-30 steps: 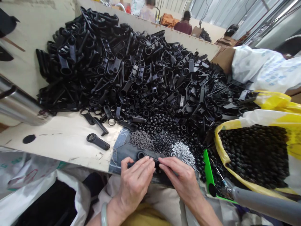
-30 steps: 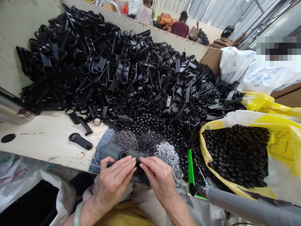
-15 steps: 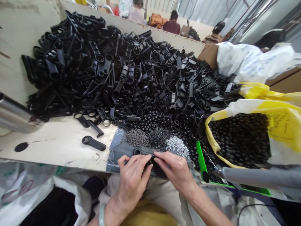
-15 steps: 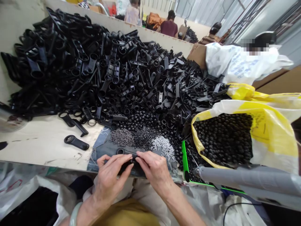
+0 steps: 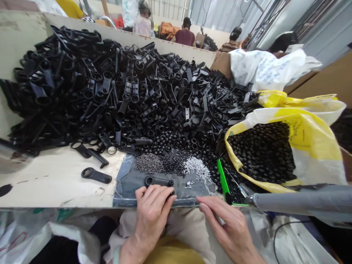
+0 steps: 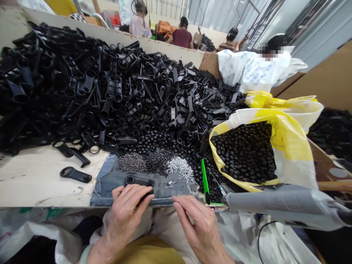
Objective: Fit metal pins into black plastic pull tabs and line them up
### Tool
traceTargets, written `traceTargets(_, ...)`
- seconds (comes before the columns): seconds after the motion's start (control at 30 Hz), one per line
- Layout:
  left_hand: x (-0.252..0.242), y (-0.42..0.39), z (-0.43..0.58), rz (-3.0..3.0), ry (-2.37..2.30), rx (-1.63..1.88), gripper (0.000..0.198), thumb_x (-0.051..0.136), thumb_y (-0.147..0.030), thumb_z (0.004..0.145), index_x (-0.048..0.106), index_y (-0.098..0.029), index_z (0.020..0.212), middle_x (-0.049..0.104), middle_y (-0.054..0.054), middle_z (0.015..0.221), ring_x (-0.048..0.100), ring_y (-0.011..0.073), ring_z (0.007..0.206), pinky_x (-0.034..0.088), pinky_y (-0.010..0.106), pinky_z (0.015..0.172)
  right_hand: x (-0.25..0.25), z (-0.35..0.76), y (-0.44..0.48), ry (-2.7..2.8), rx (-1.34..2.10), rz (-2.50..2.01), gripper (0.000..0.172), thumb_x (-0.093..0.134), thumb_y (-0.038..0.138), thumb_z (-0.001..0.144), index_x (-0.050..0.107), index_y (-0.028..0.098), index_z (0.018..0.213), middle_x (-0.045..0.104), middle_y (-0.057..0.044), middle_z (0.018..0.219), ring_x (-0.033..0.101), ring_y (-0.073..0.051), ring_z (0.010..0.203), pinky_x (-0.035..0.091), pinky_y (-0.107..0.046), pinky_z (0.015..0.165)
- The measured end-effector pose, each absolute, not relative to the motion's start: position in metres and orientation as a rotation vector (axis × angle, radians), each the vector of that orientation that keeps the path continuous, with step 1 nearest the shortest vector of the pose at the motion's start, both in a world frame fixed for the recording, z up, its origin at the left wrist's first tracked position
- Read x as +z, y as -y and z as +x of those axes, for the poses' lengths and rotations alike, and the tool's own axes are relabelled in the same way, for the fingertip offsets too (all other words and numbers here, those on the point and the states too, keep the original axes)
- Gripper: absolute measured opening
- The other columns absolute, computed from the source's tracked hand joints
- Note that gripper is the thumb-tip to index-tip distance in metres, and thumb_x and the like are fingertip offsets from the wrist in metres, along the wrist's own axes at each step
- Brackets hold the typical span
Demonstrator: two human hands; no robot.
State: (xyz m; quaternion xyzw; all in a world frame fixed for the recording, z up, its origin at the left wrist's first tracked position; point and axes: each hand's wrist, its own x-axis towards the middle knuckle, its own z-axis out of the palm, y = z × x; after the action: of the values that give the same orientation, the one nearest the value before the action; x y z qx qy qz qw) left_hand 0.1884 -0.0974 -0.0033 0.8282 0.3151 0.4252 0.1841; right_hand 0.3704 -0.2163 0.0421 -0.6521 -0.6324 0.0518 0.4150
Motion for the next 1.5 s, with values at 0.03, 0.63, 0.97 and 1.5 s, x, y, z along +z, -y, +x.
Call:
traceTargets(0.03,-0.005,0.097,0.189,2.342,-0.883,1.185,0.01,0.061,-0.024,0.103,0.071,-0.022,0.104,0.081,0.0,0.09,0.072,0.0204,0.083,0.035,0.039,0.086,0.041,0.373,0.226,1.568,0.125,-1.65,0.018,0.06,0.015,0.1,0.075,0.023,0.108,0.08,-0.003,0.095,0.078,-0.015,0.08,0.062,-0.02,0.075)
traceTargets(0.63,-0.015,0.092,0.192,2.428,-0.833,1.213,0.005,0.063,-0.018,0.101,0.064,-0.022,0.098,0.077,0.001,0.084,0.07,0.019,0.079,0.038,0.037,0.081,0.064,0.456,0.25,0.729,0.237,-1.321,0.075,0.088,0.058,0.072,0.056,0.029,0.133,0.071,-0.008,0.115,0.071,-0.027,0.094,0.062,-0.043,0.081)
traceTargets(0.97,-0.018,0.096,0.191,2.368,-0.886,1.164,0.009,0.06,-0.018,0.1,0.065,-0.024,0.103,0.078,0.002,0.093,0.073,0.0215,0.087,0.037,0.039,0.086,0.063,0.428,0.191,1.037,0.419,-1.139,0.028,0.072,0.026,0.091,0.05,0.029,0.107,0.061,0.005,0.09,0.064,-0.013,0.061,0.064,-0.035,0.064)
traceTargets(1.5,-0.018,0.096,0.193,2.408,-0.875,1.169,0.009,0.061,-0.016,0.101,0.066,-0.022,0.106,0.079,0.003,0.092,0.069,0.0219,0.086,0.036,0.039,0.083,0.023,0.382,0.135,0.826,0.298,-1.11,0.024,0.063,0.035,0.101,0.045,0.025,0.091,0.051,0.008,0.07,0.047,-0.008,0.045,0.049,-0.023,0.048)
